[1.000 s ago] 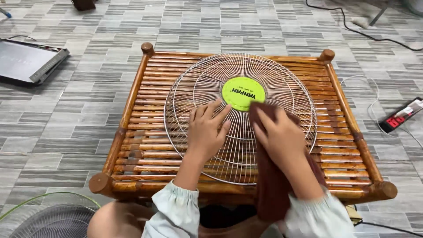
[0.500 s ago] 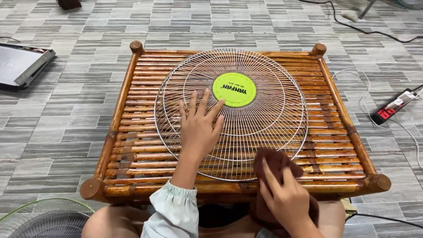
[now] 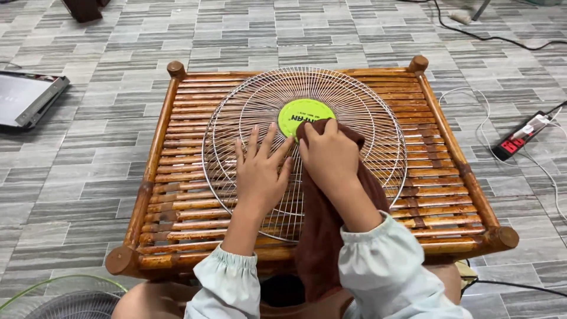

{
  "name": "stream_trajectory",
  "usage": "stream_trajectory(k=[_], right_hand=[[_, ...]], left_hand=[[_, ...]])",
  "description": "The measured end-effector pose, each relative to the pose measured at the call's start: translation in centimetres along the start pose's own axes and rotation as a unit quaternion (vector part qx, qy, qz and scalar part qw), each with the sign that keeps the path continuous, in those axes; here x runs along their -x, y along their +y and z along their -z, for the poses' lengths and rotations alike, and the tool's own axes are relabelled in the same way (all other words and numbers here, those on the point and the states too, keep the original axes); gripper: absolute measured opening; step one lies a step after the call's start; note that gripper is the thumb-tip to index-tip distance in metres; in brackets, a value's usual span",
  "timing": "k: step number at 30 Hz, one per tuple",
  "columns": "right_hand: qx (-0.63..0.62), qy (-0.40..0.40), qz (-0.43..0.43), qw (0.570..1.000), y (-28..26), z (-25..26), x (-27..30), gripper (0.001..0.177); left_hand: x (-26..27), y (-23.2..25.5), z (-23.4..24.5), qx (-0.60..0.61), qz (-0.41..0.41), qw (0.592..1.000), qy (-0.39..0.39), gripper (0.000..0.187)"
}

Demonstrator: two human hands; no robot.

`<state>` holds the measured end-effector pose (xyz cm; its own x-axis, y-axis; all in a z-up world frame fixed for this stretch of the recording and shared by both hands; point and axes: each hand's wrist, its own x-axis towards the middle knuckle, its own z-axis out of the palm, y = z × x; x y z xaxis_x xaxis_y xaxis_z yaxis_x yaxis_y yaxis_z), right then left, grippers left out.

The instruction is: Clean a fan grill and a small plastic component using a cloth

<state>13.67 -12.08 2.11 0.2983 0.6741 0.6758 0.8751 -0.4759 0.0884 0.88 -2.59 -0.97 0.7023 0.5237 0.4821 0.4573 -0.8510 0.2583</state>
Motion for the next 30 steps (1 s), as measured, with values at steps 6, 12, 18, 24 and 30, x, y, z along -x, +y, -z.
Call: stream_trajectory(k=[6, 12, 18, 24, 30], right_hand=[[0.023, 0.001, -0.026, 0.999, -1.5, 3.8, 5.7, 0.040], [-0.047, -0.075, 0.057, 0.994, -1.3, 7.7, 17.5, 0.067], [-0.026, -0.034, 0.077, 0.996, -1.3, 6.8, 15.0, 0.056], [0.022, -0.007, 0.036, 0.999, 0.4, 0.6, 4.1, 0.036], [0.050, 0.056, 0.064, 0.995, 1.5, -1.1, 1.1, 0.035]], left_hand=[[-0.1, 0.1, -0.3, 0.005, 0.028, 1.000, -0.012, 0.044], [0.1, 0.4, -0.3, 0.018, 0.040, 0.999, -0.025, 0.043], [0.0, 0.2, -0.6, -0.011, 0.001, 1.000, -0.007, 0.044], [0.3, 0.5, 1.0, 0.034, 0.000, 0.999, -0.035, 0.042], [-0.3, -0.9, 0.7, 0.040, -0.007, 0.999, -0.021, 0.042]])
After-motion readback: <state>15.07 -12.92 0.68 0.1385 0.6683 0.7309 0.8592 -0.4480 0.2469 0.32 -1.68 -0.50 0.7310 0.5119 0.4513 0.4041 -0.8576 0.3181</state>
